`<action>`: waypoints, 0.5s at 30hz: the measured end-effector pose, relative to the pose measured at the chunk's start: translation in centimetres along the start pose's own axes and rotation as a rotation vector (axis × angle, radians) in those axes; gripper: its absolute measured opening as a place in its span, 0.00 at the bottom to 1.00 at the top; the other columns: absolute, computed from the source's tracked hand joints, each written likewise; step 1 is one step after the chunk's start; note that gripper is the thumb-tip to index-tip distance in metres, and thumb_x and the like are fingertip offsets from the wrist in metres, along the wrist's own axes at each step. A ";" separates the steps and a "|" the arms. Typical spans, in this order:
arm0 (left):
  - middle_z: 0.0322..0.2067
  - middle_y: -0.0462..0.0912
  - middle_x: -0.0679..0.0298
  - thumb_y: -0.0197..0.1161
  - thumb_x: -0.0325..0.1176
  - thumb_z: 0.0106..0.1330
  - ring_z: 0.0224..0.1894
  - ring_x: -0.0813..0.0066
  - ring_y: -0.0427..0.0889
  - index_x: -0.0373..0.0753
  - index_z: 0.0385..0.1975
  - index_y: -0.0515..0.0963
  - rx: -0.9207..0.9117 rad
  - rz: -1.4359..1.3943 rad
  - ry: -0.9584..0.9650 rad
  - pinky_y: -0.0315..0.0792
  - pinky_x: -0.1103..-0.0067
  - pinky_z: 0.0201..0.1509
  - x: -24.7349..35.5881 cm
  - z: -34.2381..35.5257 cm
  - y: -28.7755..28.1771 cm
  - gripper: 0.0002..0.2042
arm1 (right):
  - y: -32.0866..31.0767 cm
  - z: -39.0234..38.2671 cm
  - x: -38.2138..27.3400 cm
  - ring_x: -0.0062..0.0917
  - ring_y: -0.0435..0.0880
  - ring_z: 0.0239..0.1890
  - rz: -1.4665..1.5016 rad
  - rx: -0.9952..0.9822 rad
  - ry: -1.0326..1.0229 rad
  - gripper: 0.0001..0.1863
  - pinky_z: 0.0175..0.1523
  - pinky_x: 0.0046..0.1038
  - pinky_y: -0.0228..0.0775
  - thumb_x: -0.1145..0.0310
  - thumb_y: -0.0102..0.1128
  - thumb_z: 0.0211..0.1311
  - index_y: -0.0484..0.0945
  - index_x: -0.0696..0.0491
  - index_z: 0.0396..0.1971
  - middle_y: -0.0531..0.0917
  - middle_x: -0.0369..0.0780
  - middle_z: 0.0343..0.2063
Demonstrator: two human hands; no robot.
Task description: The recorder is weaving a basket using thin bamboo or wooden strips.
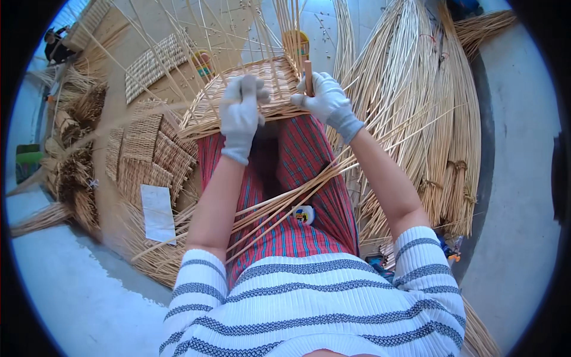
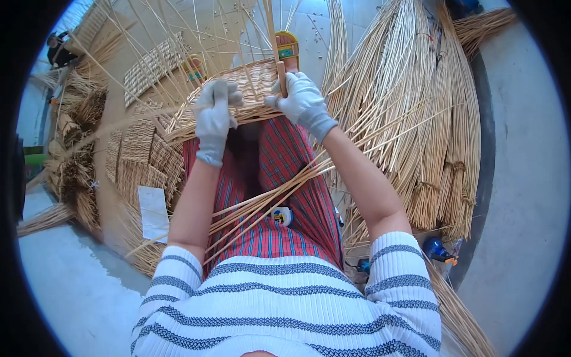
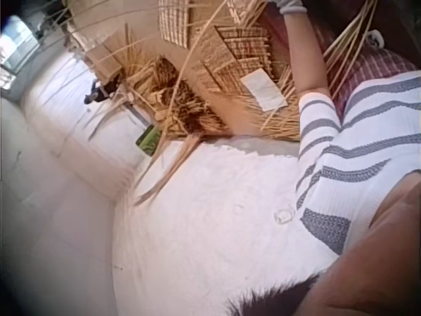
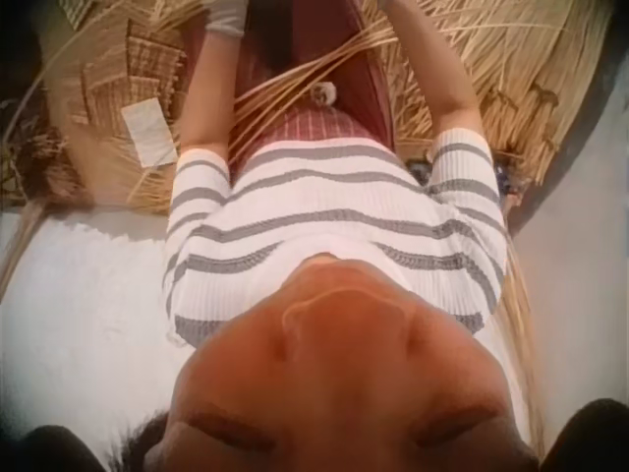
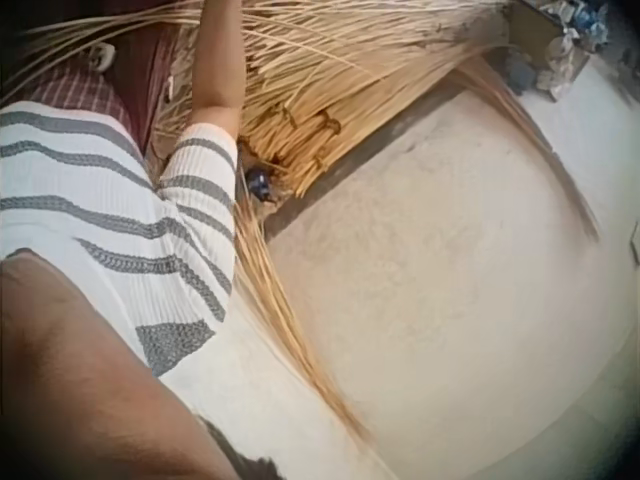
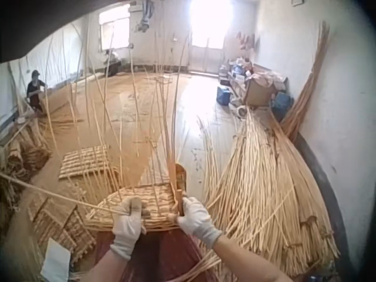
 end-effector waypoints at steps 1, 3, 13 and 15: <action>0.37 0.89 0.54 0.58 0.48 0.82 0.32 0.76 0.89 0.38 0.50 0.82 -0.066 0.158 0.167 0.74 0.75 0.19 2.8 1.0 1.4 0.18 | 0.0 -0.4 -0.1 0.42 0.83 0.41 0.017 0.045 0.035 0.19 0.51 0.41 0.76 0.57 0.79 0.59 0.82 0.55 0.37 0.82 0.47 0.36; 0.40 0.88 0.50 0.63 0.47 0.79 0.28 0.74 0.88 0.38 0.58 0.79 -0.122 0.291 0.168 0.78 0.73 0.23 5.2 3.7 4.2 0.20 | -0.2 -1.1 -0.5 0.44 0.83 0.41 0.003 0.202 0.062 0.17 0.50 0.43 0.75 0.57 0.76 0.63 0.81 0.55 0.37 0.82 0.48 0.36; 0.79 0.60 0.46 0.74 0.49 0.65 0.83 0.49 0.55 0.42 0.81 0.56 -0.582 0.805 0.653 0.54 0.66 0.84 11.7 3.7 18.3 0.48 | 1.8 -0.9 2.7 0.54 0.87 0.44 -0.103 0.496 0.101 0.17 0.50 0.51 0.78 0.61 0.64 0.68 0.81 0.52 0.53 0.88 0.53 0.40; 0.64 0.75 0.49 0.72 0.44 0.68 0.69 0.49 0.72 0.41 0.62 0.72 -0.602 0.659 0.647 0.68 0.63 0.71 11.3 -1.5 15.3 0.27 | 2.6 0.3 4.3 0.51 0.88 0.45 -0.152 0.392 0.175 0.19 0.52 0.48 0.79 0.59 0.66 0.66 0.81 0.52 0.52 0.89 0.52 0.40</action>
Point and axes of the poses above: each hand's wrist, its own z-axis towards the middle knuckle, its own y-axis out of the palm, x = y × z, the point moved 10 cm from there along z, towards the middle knuckle
